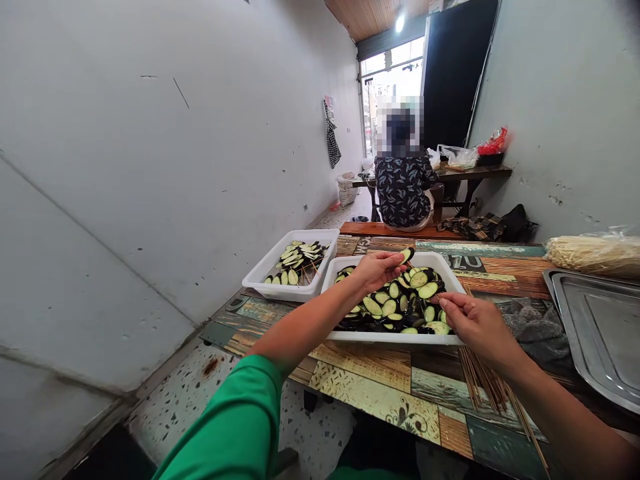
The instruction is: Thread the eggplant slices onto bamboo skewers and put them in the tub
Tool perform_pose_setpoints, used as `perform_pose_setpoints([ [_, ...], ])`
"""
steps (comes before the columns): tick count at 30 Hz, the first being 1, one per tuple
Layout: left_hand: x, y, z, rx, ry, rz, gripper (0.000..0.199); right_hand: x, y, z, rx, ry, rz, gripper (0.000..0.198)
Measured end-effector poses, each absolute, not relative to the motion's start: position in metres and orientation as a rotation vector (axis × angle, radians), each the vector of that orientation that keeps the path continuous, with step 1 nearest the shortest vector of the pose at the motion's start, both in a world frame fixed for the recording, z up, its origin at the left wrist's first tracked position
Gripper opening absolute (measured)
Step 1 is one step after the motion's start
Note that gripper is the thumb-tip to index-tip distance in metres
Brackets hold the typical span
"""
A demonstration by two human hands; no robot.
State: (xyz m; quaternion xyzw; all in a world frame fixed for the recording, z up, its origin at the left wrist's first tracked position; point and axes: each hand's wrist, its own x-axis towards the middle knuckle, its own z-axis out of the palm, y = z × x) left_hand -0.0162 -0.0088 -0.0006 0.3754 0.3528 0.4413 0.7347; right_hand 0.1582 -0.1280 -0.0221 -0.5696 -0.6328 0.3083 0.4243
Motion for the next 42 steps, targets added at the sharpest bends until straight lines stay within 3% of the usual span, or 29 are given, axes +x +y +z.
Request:
perform_pose_setpoints([
  [4,-0.012,-0.015,-0.001,0.863,0.765,0.920,0.011,0.159,-0.127,-0.024,-1.441,-1.572,0.767,0.044],
  [13,-0.008,-0.025,-0.001,0.958,0.630,0.789,0.039,0.158,-0.122,-0.028,-1.324,-1.425,0.897,0.045],
  [17,-0.005,-0.021,-0.006,0.937,0.636,0.702,0.035,0.157,-0.121,-0.029,-1.330,-1.444,0.922,0.046],
  [21,-0.003,-0.017,-0.008,0.837,0.681,0.864,0.029,0.158,-0.121,-0.027,-1.318,-1.545,0.967,0.047],
  [27,0.003,-0.024,-0.008,0.806,0.710,0.776,0.019,0.162,-0.117,-0.033,-1.358,-1.632,0.784,0.046],
  [42,0.013,-0.039,-0.017,0.840,0.596,0.699,0.017,0.162,-0.121,-0.031,-1.352,-1.670,0.689,0.040],
])
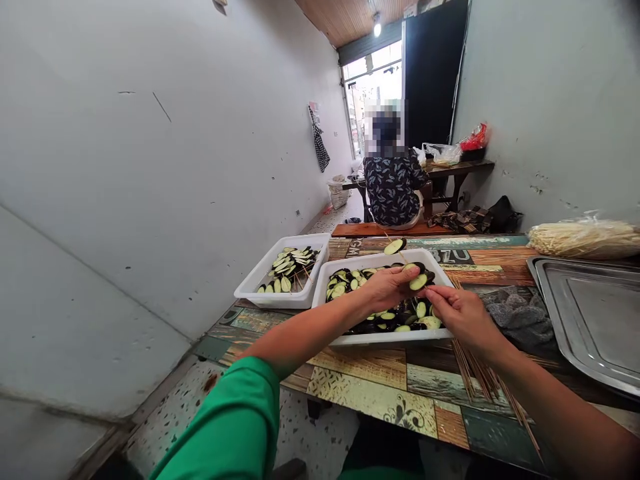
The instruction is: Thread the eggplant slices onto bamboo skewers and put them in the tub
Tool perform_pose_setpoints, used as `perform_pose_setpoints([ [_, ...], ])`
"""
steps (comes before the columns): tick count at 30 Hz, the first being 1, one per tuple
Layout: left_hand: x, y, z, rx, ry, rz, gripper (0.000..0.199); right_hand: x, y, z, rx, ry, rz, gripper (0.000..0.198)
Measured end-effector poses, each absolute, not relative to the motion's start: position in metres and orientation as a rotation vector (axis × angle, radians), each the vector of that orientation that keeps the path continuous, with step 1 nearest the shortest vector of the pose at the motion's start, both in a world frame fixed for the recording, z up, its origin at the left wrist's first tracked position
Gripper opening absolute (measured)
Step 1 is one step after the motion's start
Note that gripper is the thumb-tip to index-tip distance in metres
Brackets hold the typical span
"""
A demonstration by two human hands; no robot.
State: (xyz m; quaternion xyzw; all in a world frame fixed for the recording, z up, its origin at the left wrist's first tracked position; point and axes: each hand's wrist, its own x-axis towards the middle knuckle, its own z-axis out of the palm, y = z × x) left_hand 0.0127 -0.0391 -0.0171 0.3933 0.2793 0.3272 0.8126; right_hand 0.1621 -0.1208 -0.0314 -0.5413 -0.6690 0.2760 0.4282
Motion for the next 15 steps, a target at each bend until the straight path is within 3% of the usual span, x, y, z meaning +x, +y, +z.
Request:
perform_pose_setpoints([
  [7,0.002,-0.025,-0.004,0.777,0.651,0.800,0.034,0.165,-0.118,-0.032,-1.361,-1.659,0.742,0.041],
  [11,-0.009,-0.013,0.000,0.774,0.661,1.040,0.015,0.165,-0.120,-0.030,-1.369,-1.707,0.813,0.042],
  [15,-0.006,-0.018,-0.002,0.761,0.733,0.911,0.011,0.164,-0.121,-0.028,-1.374,-1.676,0.831,0.040],
])
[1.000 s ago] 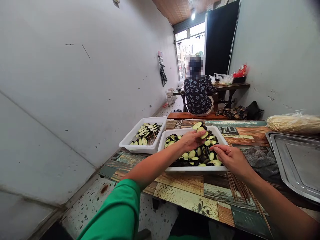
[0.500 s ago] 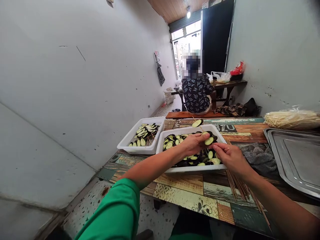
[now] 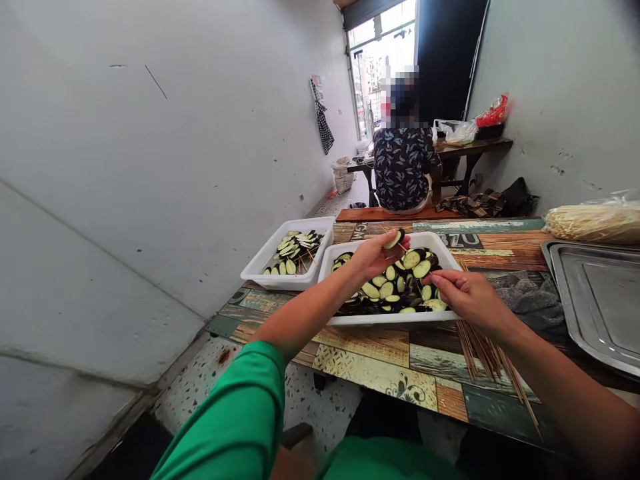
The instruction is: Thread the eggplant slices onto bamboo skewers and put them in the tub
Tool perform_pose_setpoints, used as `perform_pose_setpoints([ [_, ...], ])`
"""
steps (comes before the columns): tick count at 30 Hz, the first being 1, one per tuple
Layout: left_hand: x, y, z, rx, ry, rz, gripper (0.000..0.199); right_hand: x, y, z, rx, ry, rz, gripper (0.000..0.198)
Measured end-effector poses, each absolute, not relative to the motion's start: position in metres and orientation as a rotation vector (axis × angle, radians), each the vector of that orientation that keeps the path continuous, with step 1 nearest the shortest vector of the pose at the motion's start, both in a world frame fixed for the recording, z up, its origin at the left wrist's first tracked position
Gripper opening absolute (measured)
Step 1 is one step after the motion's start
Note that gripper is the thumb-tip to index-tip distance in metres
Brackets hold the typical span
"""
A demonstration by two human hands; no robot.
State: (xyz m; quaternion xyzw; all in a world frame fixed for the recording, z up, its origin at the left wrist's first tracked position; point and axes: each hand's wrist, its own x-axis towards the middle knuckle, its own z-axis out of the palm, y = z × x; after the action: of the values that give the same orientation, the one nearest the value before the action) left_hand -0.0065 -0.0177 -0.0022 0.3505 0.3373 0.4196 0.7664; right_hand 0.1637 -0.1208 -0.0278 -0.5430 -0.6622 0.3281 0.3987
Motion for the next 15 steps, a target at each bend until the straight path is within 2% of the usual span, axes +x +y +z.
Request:
perform_pose_setpoints([
  [5,-0.001,-0.020,0.000,0.955,0.804,0.748,0.017,0.164,-0.119,-0.028,-1.346,-1.554,0.898,0.041],
  [8,-0.016,-0.006,-0.001,1.349,1.005,0.793,0.026,0.164,-0.118,-0.027,-1.291,-1.362,1.012,0.045],
  [10,-0.031,0.005,-0.006,1.731,1.248,0.790,0.021,0.163,-0.119,-0.024,-1.271,-1.305,1.067,0.046],
  [12,-0.042,0.012,-0.014,2.023,1.380,0.602,0.021,0.162,-0.120,-0.022,-1.275,-1.303,1.070,0.047],
  [15,-0.045,0.016,-0.028,2.182,1.344,0.355,0.038,0.160,-0.122,-0.020,-1.287,-1.318,1.055,0.047],
])
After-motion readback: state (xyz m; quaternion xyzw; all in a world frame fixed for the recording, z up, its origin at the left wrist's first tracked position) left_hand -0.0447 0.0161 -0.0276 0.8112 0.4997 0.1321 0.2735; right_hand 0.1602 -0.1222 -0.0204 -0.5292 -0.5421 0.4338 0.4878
